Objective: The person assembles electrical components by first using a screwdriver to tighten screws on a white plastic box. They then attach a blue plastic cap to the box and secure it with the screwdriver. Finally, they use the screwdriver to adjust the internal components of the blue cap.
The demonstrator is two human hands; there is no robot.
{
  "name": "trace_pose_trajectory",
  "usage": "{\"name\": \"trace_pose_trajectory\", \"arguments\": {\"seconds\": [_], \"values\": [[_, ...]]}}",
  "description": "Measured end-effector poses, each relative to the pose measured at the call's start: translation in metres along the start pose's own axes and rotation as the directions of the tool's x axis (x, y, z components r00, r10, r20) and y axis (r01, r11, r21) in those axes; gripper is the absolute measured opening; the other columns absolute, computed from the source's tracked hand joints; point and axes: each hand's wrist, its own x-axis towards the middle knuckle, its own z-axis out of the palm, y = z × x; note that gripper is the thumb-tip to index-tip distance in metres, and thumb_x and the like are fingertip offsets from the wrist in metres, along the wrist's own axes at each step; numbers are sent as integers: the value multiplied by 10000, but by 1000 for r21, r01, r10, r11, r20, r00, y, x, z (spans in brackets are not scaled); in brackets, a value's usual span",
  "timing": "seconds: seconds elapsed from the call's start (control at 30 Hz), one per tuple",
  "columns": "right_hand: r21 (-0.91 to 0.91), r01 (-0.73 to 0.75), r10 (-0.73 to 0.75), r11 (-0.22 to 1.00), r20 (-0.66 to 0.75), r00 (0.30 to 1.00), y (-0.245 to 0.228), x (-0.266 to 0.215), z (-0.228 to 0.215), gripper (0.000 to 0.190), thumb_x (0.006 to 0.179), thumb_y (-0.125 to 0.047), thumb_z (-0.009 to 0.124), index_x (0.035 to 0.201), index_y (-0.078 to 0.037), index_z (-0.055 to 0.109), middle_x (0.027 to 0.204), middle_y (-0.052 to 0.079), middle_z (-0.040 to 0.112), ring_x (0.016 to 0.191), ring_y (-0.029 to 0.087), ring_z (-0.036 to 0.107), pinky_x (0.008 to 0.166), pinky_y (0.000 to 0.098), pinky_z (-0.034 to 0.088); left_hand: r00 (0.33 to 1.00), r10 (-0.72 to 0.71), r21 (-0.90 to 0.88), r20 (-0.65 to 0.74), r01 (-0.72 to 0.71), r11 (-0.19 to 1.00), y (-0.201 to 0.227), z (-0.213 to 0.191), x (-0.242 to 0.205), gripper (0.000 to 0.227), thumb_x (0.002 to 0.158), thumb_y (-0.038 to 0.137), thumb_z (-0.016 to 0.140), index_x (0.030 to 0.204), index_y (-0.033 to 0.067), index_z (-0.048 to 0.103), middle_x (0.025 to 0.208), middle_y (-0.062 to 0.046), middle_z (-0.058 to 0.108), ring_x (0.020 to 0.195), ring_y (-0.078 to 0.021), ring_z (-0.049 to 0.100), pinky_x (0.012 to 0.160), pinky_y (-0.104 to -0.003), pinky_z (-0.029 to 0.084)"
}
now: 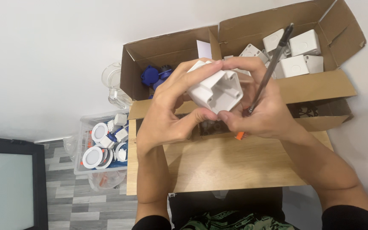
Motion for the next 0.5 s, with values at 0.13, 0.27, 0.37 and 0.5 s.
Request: {"name": "trace_pose_trajectory", "arguments": {"seconds": [0.13,0.27,0.37,0.5], "values": [[-41,62,-60,997,36,998,-6,-4,-10,697,934,-85,799,1532,-102,442,1550,182,570,1050,169,673,513,141,624,999,37,-183,4,-36,982,-15,2,-4,623,1107,452,737,1619,170,522,1660,-145,537,1548,-268,594,1258,-360,588],[216,33,-48,976,64,997,-13,-11,-21,556,1037,-131,679,1530,-23,445,1723,234,461,1244,257,616,811,325,514,990,138,-414,-16,-133,901,-4,7,-6,564,1180,359,725,1641,176,457,1727,-230,504,1687,-351,506,1386,-461,512],[282,-17,8,959,33,999,-29,-11,-23,447,1029,-141,644,1424,19,510,1683,367,459,760,163,707,376,158,349,987,159,-510,-33,-154,847,-3,9,-9,524,1189,298,721,1624,196,448,1732,-283,480,1699,-395,478,1349,-489,525],[251,-39,49,967,-31,998,-23,-15,-53,403,1030,-342,675,1249,-4,680,1583,348,568,665,242,723,320,185,397,993,105,-524,-50,-115,844,15,10,-10,460,1191,357,719,1569,261,476,1715,-300,498,1683,-407,499,1314,-476,529]]}}
